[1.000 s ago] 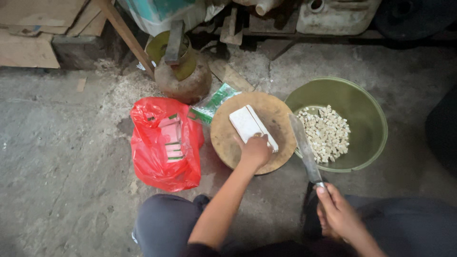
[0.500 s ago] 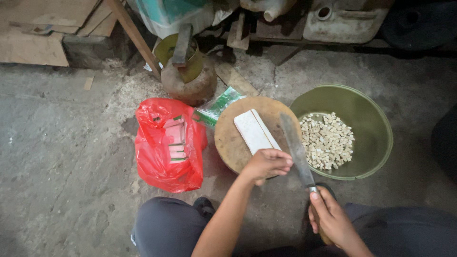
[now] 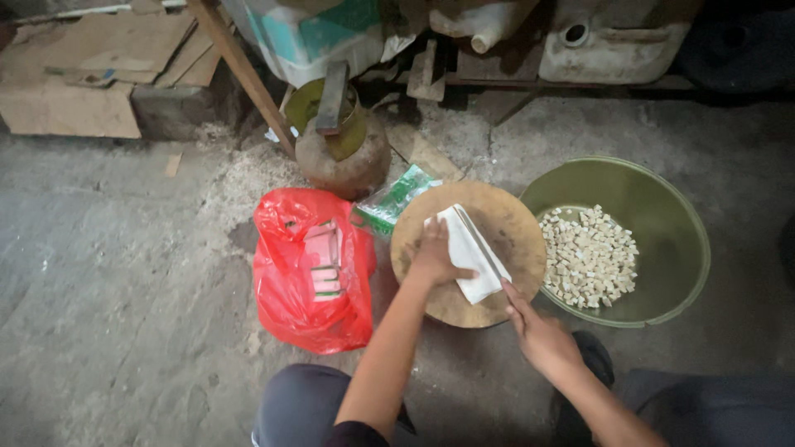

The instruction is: The person cuts white rectangular blocks into small cubes using a knife on a wooden cutting board. They transfer the diced pieces into a green bowl and repeat the process with multiple blocks.

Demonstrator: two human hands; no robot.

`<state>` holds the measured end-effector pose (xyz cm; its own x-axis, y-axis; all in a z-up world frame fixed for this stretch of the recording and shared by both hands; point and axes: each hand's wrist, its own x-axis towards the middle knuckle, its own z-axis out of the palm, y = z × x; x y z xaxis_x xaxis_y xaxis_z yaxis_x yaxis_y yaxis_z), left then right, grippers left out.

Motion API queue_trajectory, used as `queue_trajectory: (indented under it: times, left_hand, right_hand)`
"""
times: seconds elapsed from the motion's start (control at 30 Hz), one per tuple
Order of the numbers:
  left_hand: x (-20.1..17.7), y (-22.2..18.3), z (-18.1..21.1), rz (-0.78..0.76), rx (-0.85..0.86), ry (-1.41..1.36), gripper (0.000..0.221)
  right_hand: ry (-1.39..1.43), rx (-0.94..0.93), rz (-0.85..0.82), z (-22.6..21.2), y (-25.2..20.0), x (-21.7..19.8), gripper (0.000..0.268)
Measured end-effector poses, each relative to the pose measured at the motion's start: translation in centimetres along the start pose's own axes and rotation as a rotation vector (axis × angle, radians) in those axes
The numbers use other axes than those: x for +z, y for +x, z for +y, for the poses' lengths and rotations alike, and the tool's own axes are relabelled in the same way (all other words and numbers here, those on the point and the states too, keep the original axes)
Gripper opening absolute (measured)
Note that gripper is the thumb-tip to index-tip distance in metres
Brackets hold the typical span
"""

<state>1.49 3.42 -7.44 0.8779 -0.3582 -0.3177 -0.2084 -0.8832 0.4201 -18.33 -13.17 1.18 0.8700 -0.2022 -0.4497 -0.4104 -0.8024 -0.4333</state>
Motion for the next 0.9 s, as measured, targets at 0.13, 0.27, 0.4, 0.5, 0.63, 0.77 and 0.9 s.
queue_trajectory:
  times: [0.13, 0.27, 0.4, 0.5, 0.63, 0.77, 0.9]
  left_hand:
    - [-1.9, -1.8, 3.4, -0.068, -0.039, 0.261, 0.162]
    - [-4.1, -2.7, 5.0, -0.109, -0.093, 0.322, 0.166]
    - [-4.8, -3.0, 5.6, -0.109, -0.101, 0.344, 0.167]
    - [-4.8, -2.7, 5.7, -0.115, -0.099, 0.346, 0.167]
    - [-4.7, -2.8, 5.2, -0.128, -0.093, 0.305, 0.167]
    - [-4.4, -3.3, 4.9, -0.082, -0.090, 0.235, 0.167]
    - [-4.7, -3.4, 5.3, -0.083, -0.111, 0.262, 0.154]
  right_hand:
    - [-0.077, -0.022, -0.007, -0.6, 2.1, 0.3, 0.056]
    - [-0.078, -0.049, 0.034, -0.9, 3.0, 0.8, 0.055]
    - [-0.119, -0.064, 0.045, -1.1, 3.1, 1.0, 0.057]
    - [-0.109, 0.000, -0.055, -0.9, 3.3, 1.0, 0.058]
    - [-0.029, -0.083, -0.021, -1.0, 4.5, 0.7, 0.059]
    - [-0.059, -0.135, -0.012, -1.4, 6.7, 0.7, 0.058]
    - [-0.075, -0.166, -0.010, 0.4, 5.2, 1.7, 0.061]
